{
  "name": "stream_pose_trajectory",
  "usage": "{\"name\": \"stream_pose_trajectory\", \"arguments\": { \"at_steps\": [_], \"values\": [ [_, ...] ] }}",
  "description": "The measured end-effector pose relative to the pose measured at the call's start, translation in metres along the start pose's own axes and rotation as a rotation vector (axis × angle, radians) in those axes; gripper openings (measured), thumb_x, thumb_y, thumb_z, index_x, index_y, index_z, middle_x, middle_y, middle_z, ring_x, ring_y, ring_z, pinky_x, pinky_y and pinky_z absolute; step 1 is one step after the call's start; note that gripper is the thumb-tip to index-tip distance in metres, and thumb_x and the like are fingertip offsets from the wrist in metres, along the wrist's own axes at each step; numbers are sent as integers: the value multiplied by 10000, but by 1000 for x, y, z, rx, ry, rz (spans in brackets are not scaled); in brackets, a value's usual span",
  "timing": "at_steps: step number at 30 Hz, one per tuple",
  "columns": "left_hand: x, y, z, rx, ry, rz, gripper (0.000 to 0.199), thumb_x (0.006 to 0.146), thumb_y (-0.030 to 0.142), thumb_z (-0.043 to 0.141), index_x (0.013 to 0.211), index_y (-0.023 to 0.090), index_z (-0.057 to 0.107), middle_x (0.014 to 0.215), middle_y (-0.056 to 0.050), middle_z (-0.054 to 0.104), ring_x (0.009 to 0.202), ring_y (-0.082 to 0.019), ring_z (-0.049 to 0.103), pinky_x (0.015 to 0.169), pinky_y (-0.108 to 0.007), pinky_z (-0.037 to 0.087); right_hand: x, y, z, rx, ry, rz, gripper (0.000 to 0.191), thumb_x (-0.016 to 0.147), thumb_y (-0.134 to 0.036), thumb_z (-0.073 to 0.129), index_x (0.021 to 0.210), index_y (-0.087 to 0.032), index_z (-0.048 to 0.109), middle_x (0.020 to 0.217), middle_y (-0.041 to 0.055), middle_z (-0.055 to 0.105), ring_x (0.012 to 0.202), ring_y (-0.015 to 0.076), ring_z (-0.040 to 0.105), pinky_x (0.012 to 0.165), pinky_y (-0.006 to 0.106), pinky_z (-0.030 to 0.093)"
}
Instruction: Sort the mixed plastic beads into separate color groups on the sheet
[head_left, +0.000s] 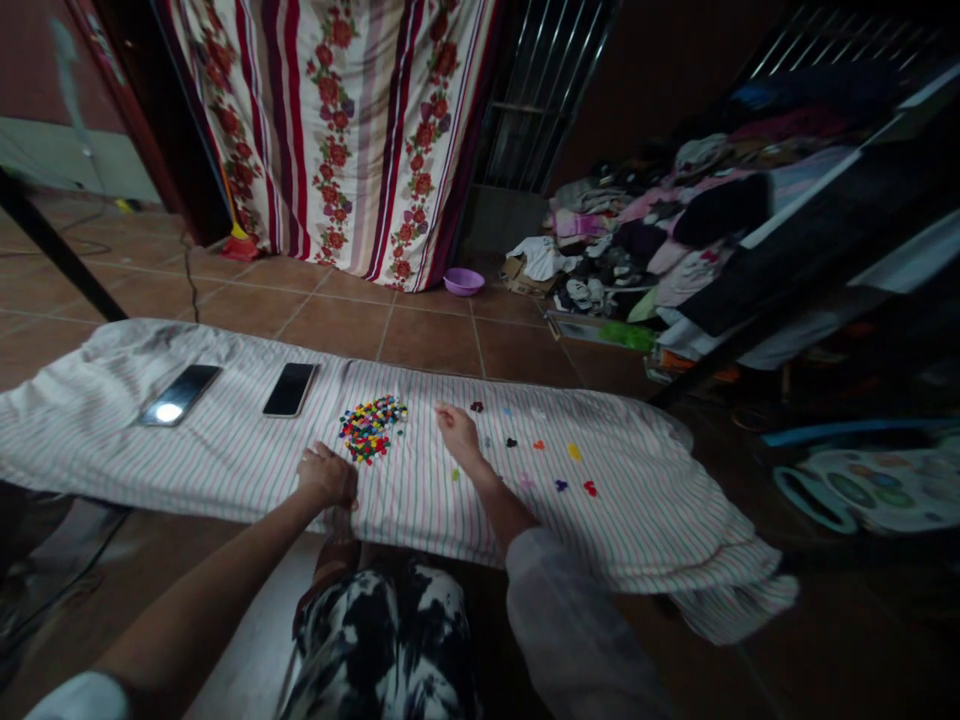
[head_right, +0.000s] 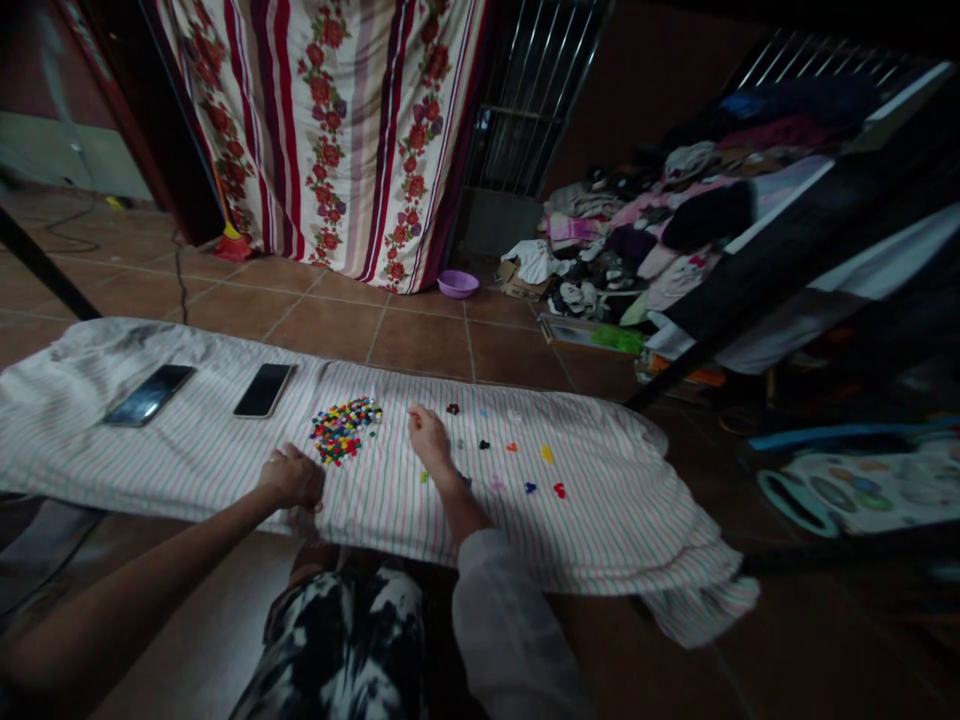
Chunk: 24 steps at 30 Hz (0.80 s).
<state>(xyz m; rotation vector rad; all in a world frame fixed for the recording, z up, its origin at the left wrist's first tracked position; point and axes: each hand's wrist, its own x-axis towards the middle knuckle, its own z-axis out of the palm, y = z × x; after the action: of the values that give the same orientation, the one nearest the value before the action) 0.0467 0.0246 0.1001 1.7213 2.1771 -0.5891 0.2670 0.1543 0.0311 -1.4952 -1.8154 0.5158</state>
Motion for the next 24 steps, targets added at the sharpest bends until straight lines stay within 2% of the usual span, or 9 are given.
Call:
{"name": "stream_pose_trajectory", "arguments": {
  "at_steps": [2, 5, 9, 15, 20, 24],
  "values": [
    [0, -1, 2, -11, 6, -5, 1066, 537, 509, 742, 1381, -34, 380, 1459, -381, 229, 1308, -472, 341, 897, -455, 428, -15, -17, 18, 35, -67, -57, 257, 822, -174, 484, 954, -229, 697, 913, 24, 680, 831, 153, 633, 793, 257, 488],
    [1, -4, 5, -31, 12, 6, 1065, 561, 518, 730, 1391, -36, 361, 1476, -367, 205, 1332, -475, 307, 934, -473, 408, -35, -34, 39, 36, -121, -63, 253, 797, -154, 521, 955, -234, 701, 918, 29, 665, 827, 151, 634, 792, 249, 488],
    [6, -5, 8, -23, 17, 13, 1090, 576, 551, 724, 1406, -39, 335, 1477, -369, 186, 1335, -487, 295, 940, -485, 400, -52, -46, 54, 46, -162, -40, 246, 787, -147, 542, 963, -225, 696, 926, 39, 655, 843, 161, 636, 790, 260, 492],
    [11, 0, 5, 19, -52, 2, 1048, 581, 547, 741, 1414, 31, 366, 1479, -363, 172, 1334, -543, 236, 868, -515, 435, -44, -57, 61, 19, -166, -23, 233, 815, -171, 531, 985, -213, 684, 933, 40, 644, 827, 144, 616, 792, 251, 483],
    [15, -1, 7, 37, -29, 34, 1017, 581, 570, 736, 1390, 44, 416, 1471, -364, 191, 1319, -551, 265, 846, -506, 437, -32, -60, 73, 3, -152, -12, 256, 821, -202, 535, 1041, -212, 665, 921, 37, 631, 809, 145, 603, 766, 256, 481],
    [15, -2, 7, 52, -29, 26, 1046, 575, 581, 734, 1399, 33, 395, 1469, -364, 192, 1318, -543, 276, 835, -492, 444, -30, -64, 84, -20, -145, -12, 235, 805, -203, 561, 1017, -215, 662, 912, 31, 628, 843, 151, 598, 790, 262, 473]
  ]
}}
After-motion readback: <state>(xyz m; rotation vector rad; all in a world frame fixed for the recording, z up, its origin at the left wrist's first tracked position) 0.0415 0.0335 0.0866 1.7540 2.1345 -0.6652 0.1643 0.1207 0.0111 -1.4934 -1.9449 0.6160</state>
